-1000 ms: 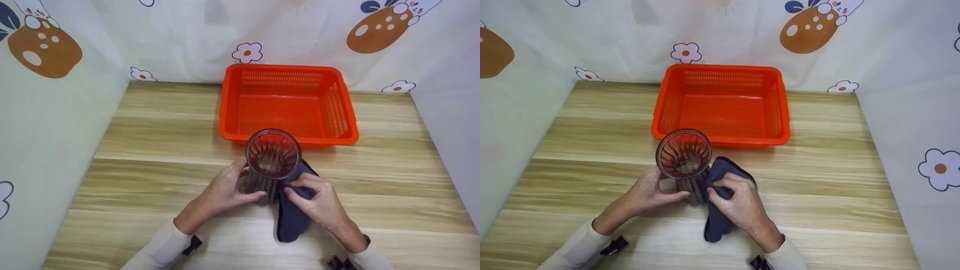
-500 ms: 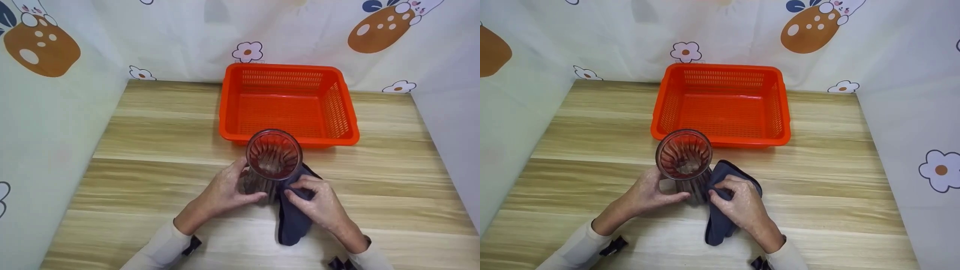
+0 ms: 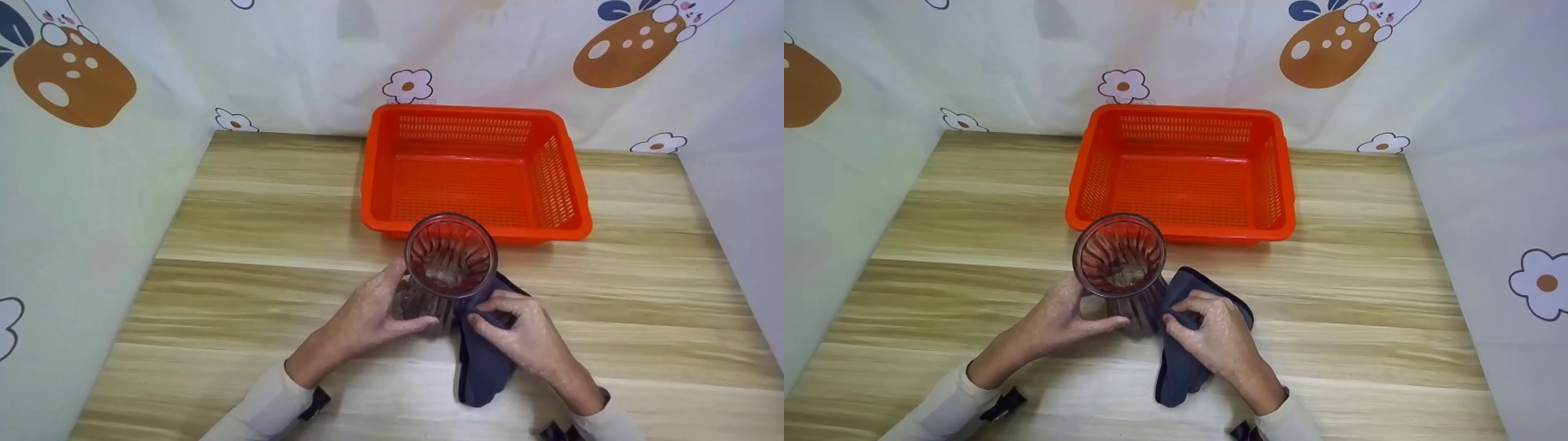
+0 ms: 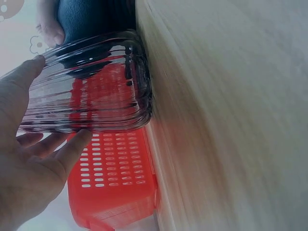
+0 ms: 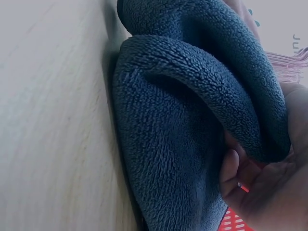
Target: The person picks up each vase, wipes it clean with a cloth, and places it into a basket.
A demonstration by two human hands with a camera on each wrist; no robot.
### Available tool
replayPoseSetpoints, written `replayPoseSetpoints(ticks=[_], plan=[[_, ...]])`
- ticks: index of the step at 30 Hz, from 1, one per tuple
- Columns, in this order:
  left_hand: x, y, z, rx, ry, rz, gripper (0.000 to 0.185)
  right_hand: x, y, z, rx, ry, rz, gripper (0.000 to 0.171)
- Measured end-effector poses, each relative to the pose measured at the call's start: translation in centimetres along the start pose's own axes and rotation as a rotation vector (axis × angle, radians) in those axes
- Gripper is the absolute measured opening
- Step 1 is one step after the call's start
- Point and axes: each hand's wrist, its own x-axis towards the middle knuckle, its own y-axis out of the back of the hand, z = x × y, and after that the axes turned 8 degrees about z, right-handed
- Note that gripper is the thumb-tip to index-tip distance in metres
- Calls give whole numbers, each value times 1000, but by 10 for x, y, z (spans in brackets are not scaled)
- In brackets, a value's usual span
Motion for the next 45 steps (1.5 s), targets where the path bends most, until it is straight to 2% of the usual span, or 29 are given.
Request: replayPoseSetpoints(ticks=[14,19,23,29,32,37,42,45], plan=[[-1,2,3,8,10,-9,86,1,1,-3,-45,7,-13,14],[0,3,4,24,10,-18,83,2,2,-2,-127,-54,-53,9],[-1,4,4,27,20,-22,82,1,2,0,-200,-66,-81,7],[-2,2,4,32,26,-27,86,-4,1,0,-236,-21,-32,9],[-1,2,3,36,12,-16,86,-4,2,-2,-187,-10,14,13],[-1,1,2,27,6,-11,84,-5,7,-10,-4,28,129,18],[-3,2,1,17,27,-29,84,-6,10,-19,158,162,302,27],[-3,2,0,6,27,-32,89,-3,9,-24,241,259,356,32]])
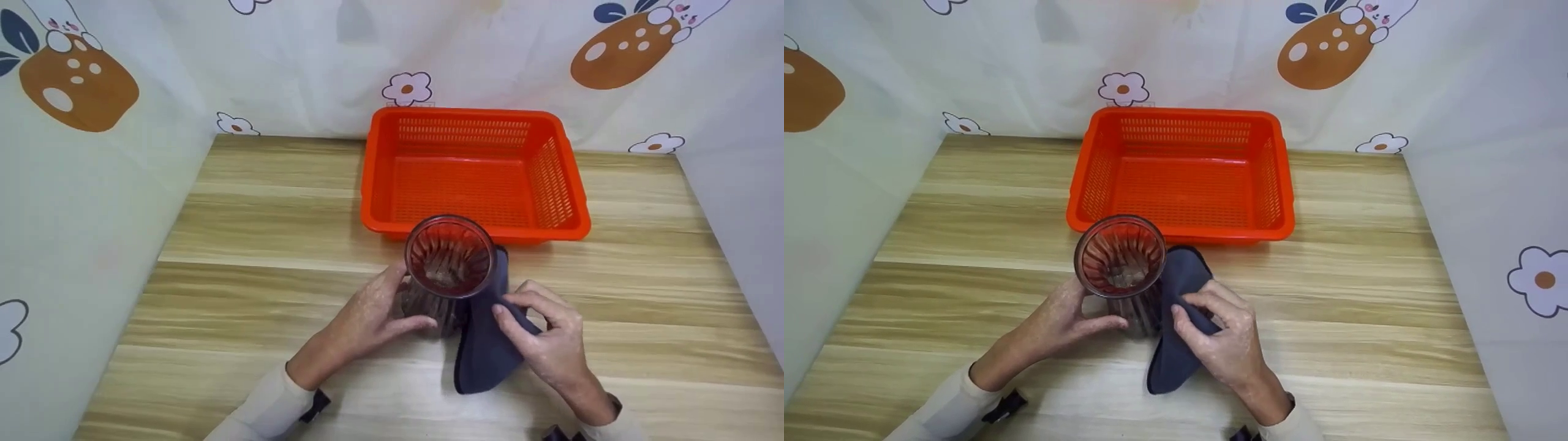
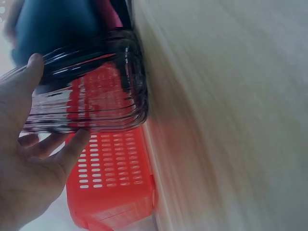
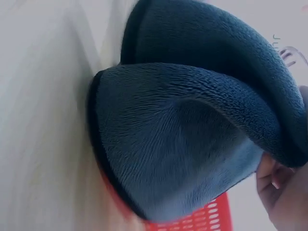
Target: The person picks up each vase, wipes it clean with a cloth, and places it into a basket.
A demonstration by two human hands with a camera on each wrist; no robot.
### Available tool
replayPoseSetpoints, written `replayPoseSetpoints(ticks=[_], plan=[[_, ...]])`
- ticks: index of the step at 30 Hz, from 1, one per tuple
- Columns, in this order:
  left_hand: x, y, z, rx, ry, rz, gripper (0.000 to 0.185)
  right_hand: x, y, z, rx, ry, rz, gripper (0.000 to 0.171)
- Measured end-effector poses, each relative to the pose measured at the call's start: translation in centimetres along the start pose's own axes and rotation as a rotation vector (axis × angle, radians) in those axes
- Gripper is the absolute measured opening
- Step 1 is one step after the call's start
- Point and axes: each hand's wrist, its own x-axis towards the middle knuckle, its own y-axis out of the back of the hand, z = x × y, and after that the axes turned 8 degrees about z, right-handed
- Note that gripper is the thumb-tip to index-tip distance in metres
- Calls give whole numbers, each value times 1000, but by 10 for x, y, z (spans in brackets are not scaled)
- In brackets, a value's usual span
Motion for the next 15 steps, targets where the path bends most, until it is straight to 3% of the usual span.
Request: replayPoseSetpoints(ticks=[6,15], plan=[[-2,1,-1,2,-11,-6,87,6,-10,-6,141,103,-6,25],[-3,1,-1,13,-18,1,81,6,-18,-3,118,125,-28,24]])
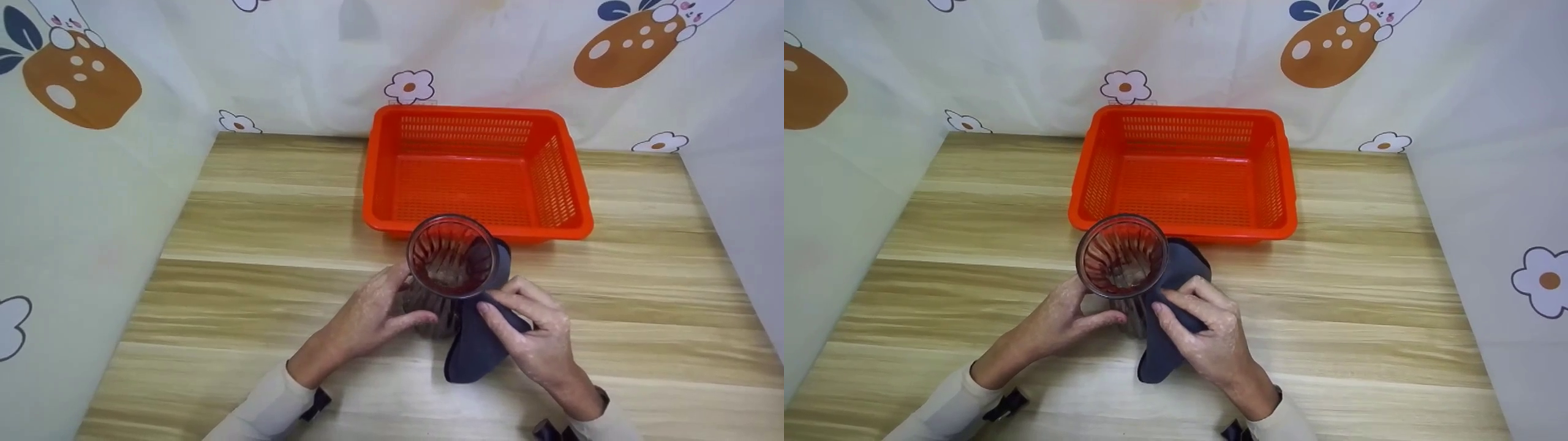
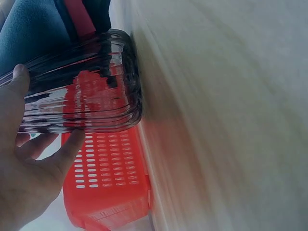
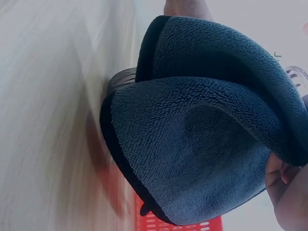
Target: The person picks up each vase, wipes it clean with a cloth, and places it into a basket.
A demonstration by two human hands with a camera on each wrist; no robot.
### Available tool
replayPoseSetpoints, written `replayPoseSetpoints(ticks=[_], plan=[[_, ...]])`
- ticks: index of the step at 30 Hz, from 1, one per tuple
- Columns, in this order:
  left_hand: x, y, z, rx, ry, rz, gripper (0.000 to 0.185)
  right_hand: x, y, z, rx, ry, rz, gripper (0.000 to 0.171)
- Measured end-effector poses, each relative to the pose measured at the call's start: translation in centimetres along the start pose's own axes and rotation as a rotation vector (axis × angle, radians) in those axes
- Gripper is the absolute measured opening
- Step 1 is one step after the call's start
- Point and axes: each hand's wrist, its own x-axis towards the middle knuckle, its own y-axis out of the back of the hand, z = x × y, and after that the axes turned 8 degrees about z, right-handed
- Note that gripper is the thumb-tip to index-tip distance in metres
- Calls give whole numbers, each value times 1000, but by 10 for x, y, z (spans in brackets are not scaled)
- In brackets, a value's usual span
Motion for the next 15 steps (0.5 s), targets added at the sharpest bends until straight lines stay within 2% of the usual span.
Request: replayPoseSetpoints(ticks=[6,15], plan=[[1,-1,0,47,-11,20,83,-1,0,1,-55,-37,-28,33],[2,-4,-1,80,-67,65,86,-3,1,0,-114,-102,-41,32]])
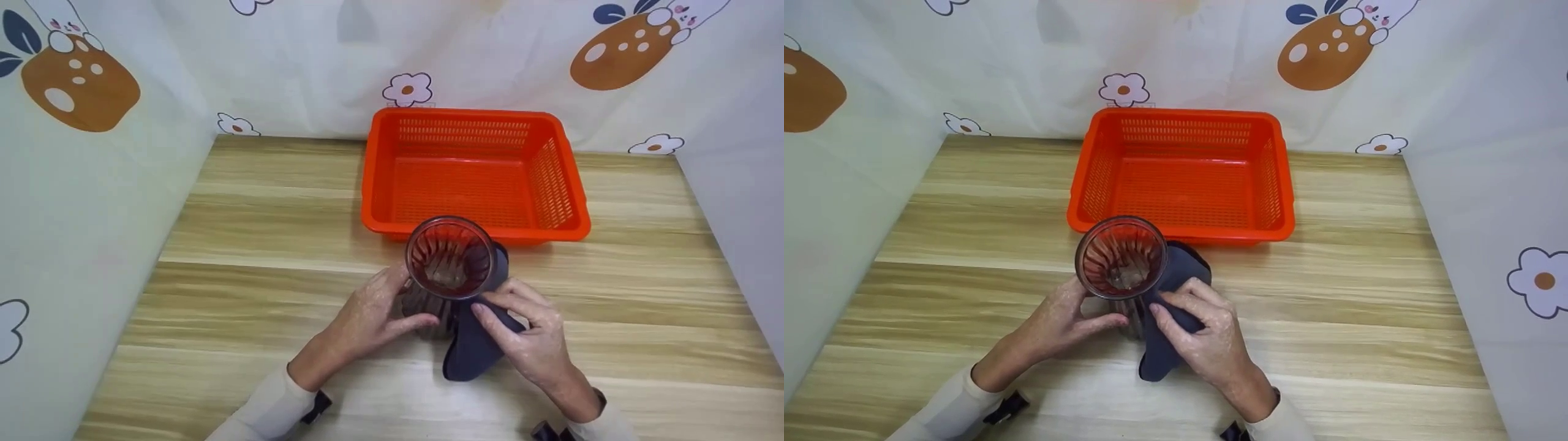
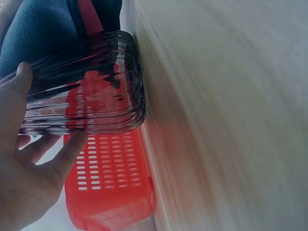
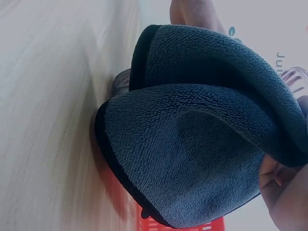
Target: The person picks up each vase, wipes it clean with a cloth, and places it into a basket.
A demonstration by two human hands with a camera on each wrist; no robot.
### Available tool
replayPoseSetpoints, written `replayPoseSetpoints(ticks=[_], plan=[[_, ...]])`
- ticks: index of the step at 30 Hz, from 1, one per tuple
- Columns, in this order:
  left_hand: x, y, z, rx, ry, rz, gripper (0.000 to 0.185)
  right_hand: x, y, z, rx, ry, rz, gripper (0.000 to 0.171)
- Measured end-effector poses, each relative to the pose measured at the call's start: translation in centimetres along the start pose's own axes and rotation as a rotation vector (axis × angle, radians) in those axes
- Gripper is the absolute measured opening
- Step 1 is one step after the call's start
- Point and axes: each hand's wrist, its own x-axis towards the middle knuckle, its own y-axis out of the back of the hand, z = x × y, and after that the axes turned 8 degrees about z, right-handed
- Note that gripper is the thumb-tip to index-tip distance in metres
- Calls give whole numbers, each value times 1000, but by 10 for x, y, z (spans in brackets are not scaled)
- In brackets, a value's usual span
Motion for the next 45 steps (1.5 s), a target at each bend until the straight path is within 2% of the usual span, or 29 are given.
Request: replayPoseSetpoints(ticks=[14,22,30,38,45], plan=[[0,1,1,-17,32,3,86,-7,1,6,-9,-20,-34,32],[1,1,1,-31,54,15,85,-12,1,9,-3,-68,-49,36],[1,0,0,-31,53,22,84,-12,1,12,9,-28,-67,35],[2,-1,1,-21,60,20,83,-16,5,11,-39,-134,-86,31],[2,0,2,-21,62,25,85,-18,6,16,-37,-116,-92,31]])
